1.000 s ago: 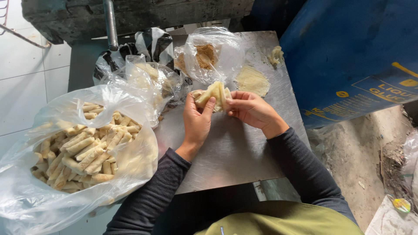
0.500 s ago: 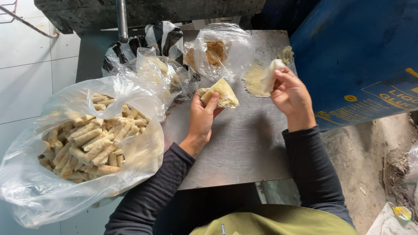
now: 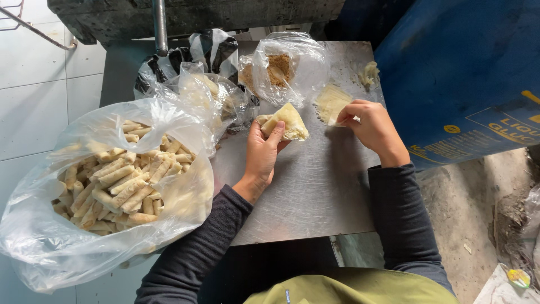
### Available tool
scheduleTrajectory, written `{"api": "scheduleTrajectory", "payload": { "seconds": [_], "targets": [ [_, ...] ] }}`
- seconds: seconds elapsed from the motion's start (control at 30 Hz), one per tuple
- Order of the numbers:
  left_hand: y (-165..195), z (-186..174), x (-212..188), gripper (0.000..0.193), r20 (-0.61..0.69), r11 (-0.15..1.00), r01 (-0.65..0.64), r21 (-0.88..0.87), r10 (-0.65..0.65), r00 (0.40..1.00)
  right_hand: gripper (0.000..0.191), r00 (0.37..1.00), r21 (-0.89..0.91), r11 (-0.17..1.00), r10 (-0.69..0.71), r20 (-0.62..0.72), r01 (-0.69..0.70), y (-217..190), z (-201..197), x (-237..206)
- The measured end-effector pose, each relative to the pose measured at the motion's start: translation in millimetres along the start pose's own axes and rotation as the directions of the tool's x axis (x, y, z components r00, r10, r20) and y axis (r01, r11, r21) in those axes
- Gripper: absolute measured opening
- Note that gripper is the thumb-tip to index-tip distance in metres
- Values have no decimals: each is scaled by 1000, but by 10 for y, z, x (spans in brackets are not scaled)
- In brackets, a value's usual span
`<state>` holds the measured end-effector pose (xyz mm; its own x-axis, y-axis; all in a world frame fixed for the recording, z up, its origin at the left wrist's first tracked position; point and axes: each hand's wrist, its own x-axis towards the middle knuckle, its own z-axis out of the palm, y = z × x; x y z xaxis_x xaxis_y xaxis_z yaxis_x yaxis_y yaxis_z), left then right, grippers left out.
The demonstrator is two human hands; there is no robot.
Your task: The person tears pieces from a soft white sheet, flattens a piece on the metal table, adds brown filling from a plastic-lined container, and folds the sheet over the filling into a roll, placing finished rolls into a plastic bag filled with similar rolls.
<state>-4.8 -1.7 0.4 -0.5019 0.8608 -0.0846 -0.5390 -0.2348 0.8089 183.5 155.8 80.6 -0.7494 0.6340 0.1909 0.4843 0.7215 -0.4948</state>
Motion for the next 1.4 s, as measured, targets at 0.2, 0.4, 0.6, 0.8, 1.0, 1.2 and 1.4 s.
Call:
{"api": "scheduleTrajectory", "payload": {
  "seconds": [0.2,0.4,0.6,0.8,1.0,1.2,1.4],
  "targets": [
    [-13,-16,3,23,-3,1000,9,27,-8,1000,11,999,19,1000,-7,48,6,33,4,12],
    [-20,-17,-1,24,3,1000,15,20,-15,1000,12,998,58,998,15,65,-19,68,35,14],
    [11,9,-10,25,10,999,24,32,-25,1000,22,989,18,1000,16,145,-19,7,-29,11],
    [24,17,-43,31,170,993,109,-52,-99,980,36,971,301,925,-239,-14,232,-299,151,5],
    [-12,10,-34,56,292,998,-45,51,28,956,39,966,334,907,-250,-65,257,-500,308,-46],
    [-25,0,-27,56,387,988,-92,126,37,921,26,985,418,893,-170,-26,165,-436,322,-44],
    [-7,19,-34,49,318,994,-49,101,15,948,16,984,471,866,-175,-33,170,-284,404,-50]
  ]
}}
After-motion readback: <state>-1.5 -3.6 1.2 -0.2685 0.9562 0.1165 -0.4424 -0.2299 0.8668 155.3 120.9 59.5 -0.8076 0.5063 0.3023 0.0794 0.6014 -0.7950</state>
